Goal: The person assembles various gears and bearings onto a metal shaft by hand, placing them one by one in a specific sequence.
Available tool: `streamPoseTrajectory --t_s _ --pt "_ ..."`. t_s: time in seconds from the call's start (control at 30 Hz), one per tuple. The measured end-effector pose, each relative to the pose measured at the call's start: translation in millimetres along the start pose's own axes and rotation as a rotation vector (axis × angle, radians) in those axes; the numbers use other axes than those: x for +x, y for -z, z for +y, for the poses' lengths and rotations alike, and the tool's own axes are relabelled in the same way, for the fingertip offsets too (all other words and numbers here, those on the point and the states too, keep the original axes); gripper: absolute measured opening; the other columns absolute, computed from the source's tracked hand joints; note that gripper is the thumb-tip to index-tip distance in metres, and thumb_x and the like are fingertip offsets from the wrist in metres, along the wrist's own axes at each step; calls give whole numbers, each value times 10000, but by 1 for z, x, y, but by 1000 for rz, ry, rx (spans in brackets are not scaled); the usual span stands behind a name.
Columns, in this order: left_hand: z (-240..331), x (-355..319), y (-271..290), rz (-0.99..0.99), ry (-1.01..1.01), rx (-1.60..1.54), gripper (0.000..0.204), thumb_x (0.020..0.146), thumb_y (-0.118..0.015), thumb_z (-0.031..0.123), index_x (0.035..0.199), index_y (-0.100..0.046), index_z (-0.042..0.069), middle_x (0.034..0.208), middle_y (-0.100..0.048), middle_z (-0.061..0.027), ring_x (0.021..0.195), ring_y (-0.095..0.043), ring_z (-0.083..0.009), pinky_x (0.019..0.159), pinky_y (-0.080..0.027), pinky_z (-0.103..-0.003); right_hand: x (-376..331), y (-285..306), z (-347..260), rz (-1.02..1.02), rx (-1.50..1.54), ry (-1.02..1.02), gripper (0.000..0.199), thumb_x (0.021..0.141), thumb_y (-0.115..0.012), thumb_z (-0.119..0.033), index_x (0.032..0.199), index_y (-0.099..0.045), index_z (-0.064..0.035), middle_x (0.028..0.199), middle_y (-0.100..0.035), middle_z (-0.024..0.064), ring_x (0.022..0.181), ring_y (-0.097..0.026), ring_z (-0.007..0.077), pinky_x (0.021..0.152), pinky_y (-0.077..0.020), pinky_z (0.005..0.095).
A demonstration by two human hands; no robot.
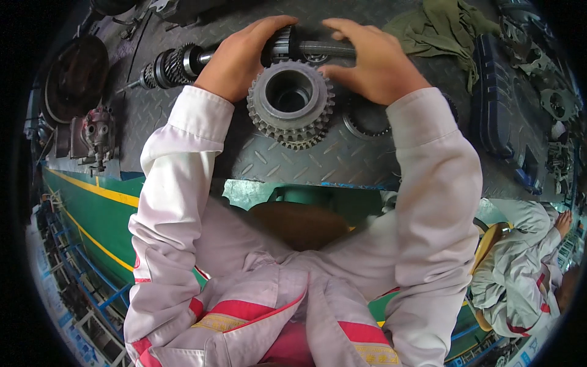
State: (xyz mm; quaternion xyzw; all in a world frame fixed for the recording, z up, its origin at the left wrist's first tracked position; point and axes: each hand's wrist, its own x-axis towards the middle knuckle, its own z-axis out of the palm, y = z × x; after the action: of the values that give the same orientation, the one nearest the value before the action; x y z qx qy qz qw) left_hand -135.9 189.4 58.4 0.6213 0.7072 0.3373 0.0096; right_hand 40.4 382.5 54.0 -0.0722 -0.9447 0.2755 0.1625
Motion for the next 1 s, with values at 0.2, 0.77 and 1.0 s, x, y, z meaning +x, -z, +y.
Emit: streamPoseTrajectory --t_s 0.2,0.77,1.0 --pt "-1 7 0 57 -34 -8 797 660 -877 90 1380 -536 87 1291 -636 -164 1157 -622 -391 953 -537 -431 22 -34 -29 105 -306 79 914 777 -800 -154 1568 -342 -167 1222 -670 139 1229 -595 314 1184 -271 571" --pt "6 2 5 -33 123 -71 832 686 -905 42 1412 -516 160 1343 -428 -178 1059 -649 -402 923 -578 -447 28 -37 -29 134 -4 102 999 711 -894 -267 1538 -356 -110 1157 -687 207 1160 -605 408 1078 -432 446" --pt "2 0 7 -67 111 -61 827 728 -817 -66 1451 -505 190 1343 -462 -170 1094 -654 -380 942 -570 -428 9 -6 -17 66 50 42 931 697 -902 -241 1492 -428 -143 1263 -659 170 1201 -577 391 1043 -452 443"
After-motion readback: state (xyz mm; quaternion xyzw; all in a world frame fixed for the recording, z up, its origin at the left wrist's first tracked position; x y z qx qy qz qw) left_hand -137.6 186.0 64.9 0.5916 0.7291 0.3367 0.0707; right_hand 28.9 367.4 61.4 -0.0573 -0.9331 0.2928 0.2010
